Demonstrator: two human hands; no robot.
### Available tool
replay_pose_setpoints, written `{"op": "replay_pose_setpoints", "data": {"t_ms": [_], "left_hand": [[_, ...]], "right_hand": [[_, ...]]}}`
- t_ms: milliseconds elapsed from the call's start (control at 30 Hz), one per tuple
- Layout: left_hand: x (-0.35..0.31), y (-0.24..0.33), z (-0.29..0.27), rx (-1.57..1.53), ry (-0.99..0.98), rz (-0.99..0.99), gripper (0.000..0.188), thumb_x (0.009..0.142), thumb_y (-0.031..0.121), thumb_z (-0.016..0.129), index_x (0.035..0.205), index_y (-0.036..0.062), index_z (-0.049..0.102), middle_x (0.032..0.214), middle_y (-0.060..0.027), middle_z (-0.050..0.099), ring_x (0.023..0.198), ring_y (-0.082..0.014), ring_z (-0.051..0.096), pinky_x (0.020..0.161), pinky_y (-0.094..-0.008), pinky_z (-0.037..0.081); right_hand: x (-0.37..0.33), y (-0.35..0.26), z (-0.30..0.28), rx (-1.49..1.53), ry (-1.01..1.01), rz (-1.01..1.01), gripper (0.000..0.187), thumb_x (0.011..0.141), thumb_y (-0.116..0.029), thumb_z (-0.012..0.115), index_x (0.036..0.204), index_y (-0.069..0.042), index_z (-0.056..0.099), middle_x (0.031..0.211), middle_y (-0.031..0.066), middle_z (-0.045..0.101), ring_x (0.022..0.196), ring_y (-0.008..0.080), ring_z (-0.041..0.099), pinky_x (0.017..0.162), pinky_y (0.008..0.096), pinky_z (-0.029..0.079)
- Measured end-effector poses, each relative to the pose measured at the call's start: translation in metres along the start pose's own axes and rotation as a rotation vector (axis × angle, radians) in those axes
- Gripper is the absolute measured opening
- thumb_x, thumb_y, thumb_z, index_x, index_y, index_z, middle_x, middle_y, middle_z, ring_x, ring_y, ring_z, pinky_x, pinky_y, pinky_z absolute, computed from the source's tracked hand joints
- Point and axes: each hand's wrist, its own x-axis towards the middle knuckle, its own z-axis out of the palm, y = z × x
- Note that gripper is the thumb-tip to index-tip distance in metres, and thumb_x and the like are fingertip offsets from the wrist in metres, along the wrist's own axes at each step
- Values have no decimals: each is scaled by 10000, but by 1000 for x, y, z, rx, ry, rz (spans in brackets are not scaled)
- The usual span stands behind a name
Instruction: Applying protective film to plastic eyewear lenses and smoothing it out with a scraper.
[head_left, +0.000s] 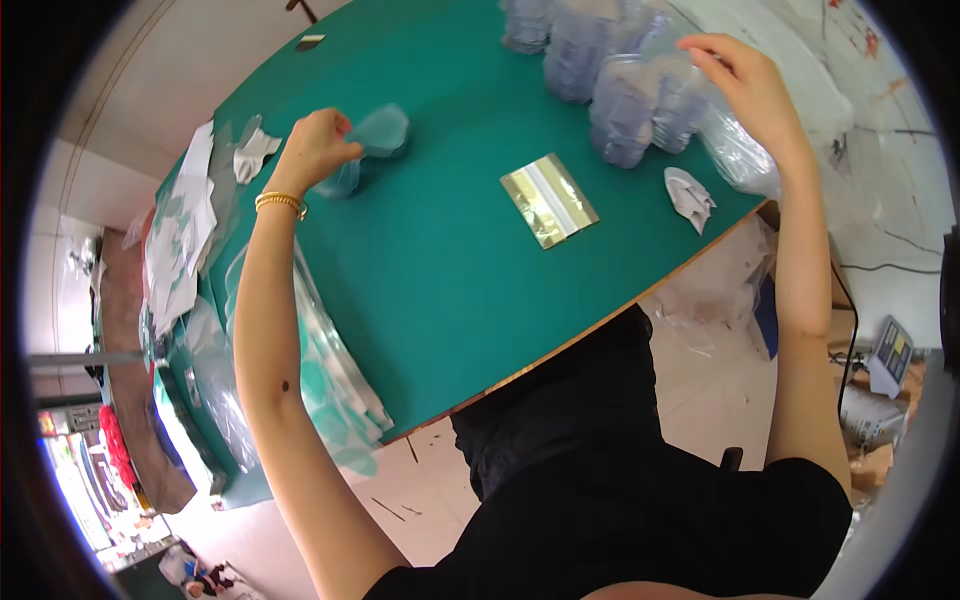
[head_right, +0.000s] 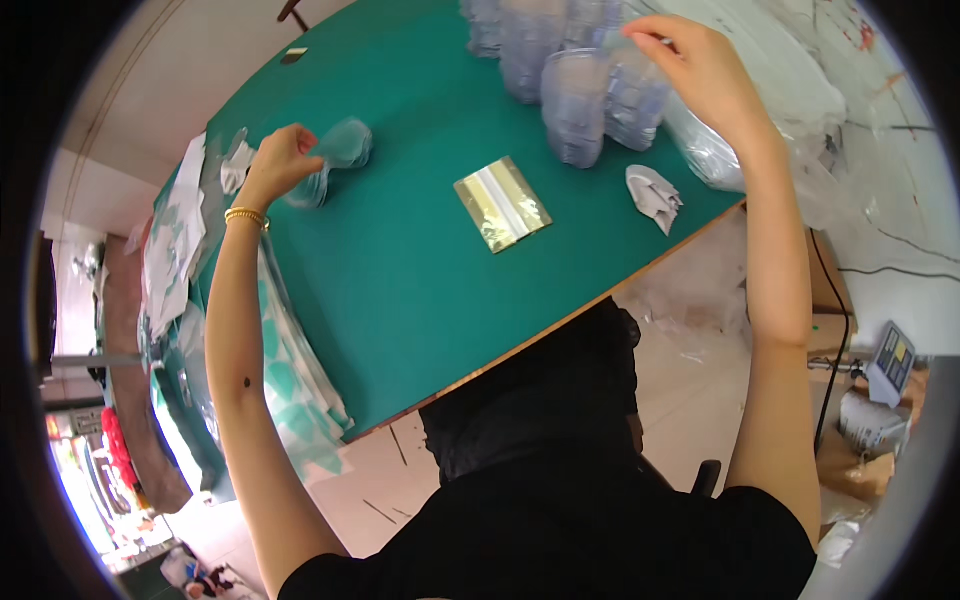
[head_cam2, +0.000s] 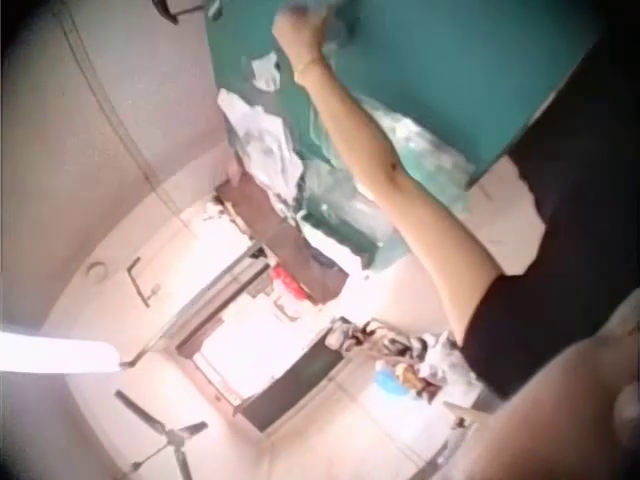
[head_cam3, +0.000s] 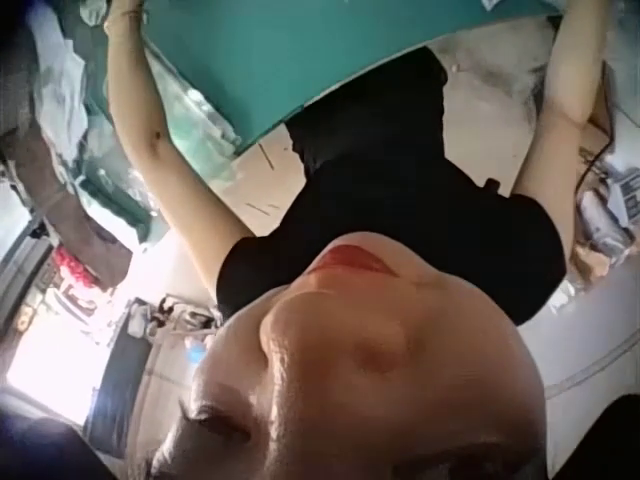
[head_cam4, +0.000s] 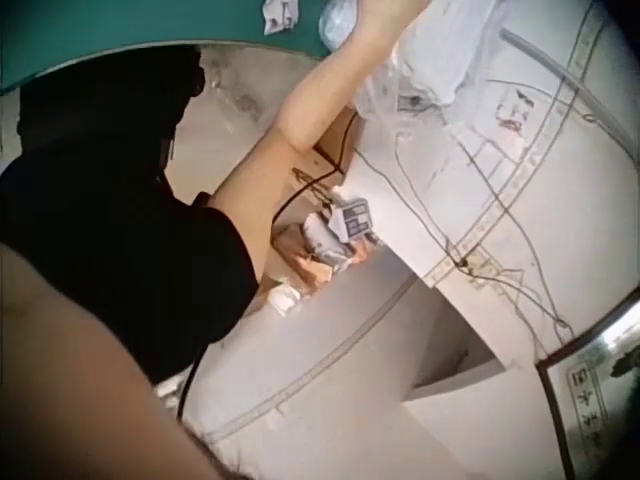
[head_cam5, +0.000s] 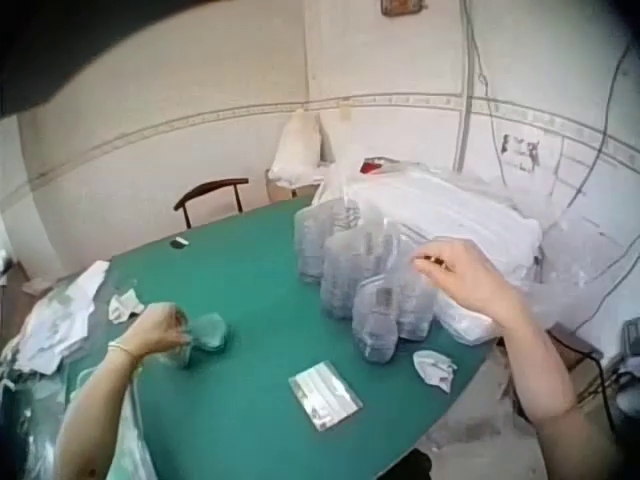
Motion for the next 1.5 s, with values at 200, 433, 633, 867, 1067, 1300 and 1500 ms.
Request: {"op": "replay_pose_setpoints", "data": {"t_ms": [200, 433, 633, 867, 1067, 1300, 1500], "left_hand": [[7, -11, 11, 58, -100, 38, 561, 660, 136, 740, 1186, -10, 613, 1240, -220, 614, 1111, -342, 606, 948, -408, 500], [21, -1, 28, -104, -194, 29, 851, 693, 280, 848, 1407, -8, 485, 1365, -214, 573, 1252, -344, 563, 1061, -404, 443], [8, -7, 38, -188, -87, 2, 827, 697, 355, 869, 1346, -44, 549, 1335, -230, 594, 1225, -364, 581, 1046, -415, 460], [-94, 45, -14, -212, 339, -17, 487, 867, 260, 748, 1268, 15, 618, 1253, -161, 635, 1148, -306, 615, 949, -381, 492], [-183, 106, -22, -392, 233, -116, 325, 864, 63, 716, 1185, 29, 679, 1032, -94, 690, 897, -177, 631, 792, -297, 491], [-284, 128, 24, -360, 139, -274, 555, 729, 77, 811, 1249, 19, 628, 1122, -118, 633, 1015, -247, 586, 878, -358, 474], [-291, 137, 57, -238, 104, -376, 873, 647, 217, 898, 1396, 46, 485, 1259, -138, 452, 1169, -346, 425, 1013, -440, 387]], "right_hand": [[27, 22, 8, -113, -386, -252, 292, 950, -99, 575, 1231, -70, 648, 1022, 73, 583, 873, 209, 575, 809, 338, 476], [48, 7, 16, -289, -527, -101, 334, 824, -46, 677, 1157, -24, 674, 947, 80, 585, 854, 235, 577, 768, 359, 482], [41, -1, 13, -232, -356, -254, 253, 811, -81, 701, 1056, -18, 687, 921, 72, 589, 792, 226, 562, 730, 344, 476], [-51, -95, 54, 0, -406, -480, 246, 813, -119, 703, 1047, -51, 675, 944, 88, 592, 815, 260, 617, 710, 366, 507], [-119, -163, 165, 150, -742, -651, 185, 823, -186, 716, 949, -76, 637, 954, 90, 605, 947, 283, 652, 771, 394, 547], [-118, -72, 117, 304, -67, -10, 149, 893, -157, 709, 986, -41, 703, 934, 72, 701, 814, 180, 674, 742, 302, 524], [-146, 31, 87, -127, -62, 118, 239, 969, -199, 623, 1166, -78, 684, 1126, 142, 625, 1021, 251, 630, 870, 320, 494]]}}
